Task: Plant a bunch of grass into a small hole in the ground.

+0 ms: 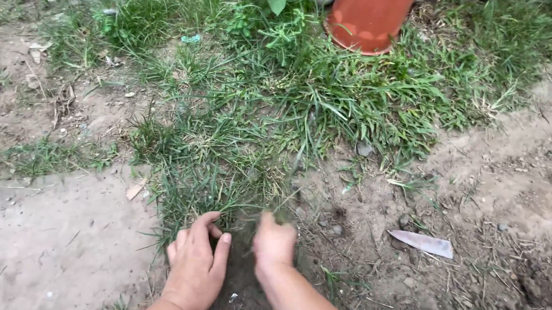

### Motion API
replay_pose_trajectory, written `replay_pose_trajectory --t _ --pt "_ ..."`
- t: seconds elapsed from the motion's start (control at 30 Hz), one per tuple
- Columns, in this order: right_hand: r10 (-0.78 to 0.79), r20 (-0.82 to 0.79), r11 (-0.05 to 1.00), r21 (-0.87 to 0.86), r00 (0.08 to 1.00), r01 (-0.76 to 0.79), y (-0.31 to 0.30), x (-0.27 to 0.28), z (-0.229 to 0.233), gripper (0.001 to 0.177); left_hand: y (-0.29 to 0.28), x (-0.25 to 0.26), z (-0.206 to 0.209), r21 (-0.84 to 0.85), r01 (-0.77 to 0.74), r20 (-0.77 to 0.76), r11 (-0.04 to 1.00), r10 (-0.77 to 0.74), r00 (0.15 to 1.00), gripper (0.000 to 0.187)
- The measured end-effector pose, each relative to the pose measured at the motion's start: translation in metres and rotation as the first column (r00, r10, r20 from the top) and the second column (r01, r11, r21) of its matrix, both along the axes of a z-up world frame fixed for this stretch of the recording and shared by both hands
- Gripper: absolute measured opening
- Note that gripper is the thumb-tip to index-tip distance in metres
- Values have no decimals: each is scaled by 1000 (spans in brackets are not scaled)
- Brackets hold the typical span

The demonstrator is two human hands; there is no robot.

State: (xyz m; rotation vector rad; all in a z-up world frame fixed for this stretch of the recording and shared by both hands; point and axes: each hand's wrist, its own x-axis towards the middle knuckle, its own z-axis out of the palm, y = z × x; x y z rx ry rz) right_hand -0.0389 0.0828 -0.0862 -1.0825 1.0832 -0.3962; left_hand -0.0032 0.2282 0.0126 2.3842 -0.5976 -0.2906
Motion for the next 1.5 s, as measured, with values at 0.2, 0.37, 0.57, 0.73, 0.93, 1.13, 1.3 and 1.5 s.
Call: replay_pose_trajectory --t 0.2,0.37,0.57,0.73,0.93,1.13,1.3,1.5 --pt "-157 121 955 272 980 119 -40 -71 36 28 1 -7 14 195 65 -12 979 -64 998 57" --pt "-73 162 984 -147 984 98 -168 -146 48 34 -4 -18 32 333 353 109 875 -407 907 46" --pt "387 -720 511 -353 576 -784 -150 -128 131 52 -39 -35 38 535 606 -177 588 -624 761 61" --pt "464 -886 135 48 20 -990 -96 -143 55 51 -63 -44 32 654 599 -307 463 -561 769 57" --pt "532 -666 668 -49 523 -742 -83 -142 50 29 -64 -27 -1 728 543 -250 419 -576 778 44" --pt "387 -514 475 -601 766 -643 -69 -175 80 16 -57 -28 13 675 605 -324 424 -566 758 36" --pt "612 -550 270 -531 568 -804 -71 -164 93 22 -50 -1 -15 485 414 -411 771 -217 885 44" --pt "599 -196 361 -800 776 -480 -8 -109 77 46 -6 1 -12 347 359 -357 866 -232 905 38"
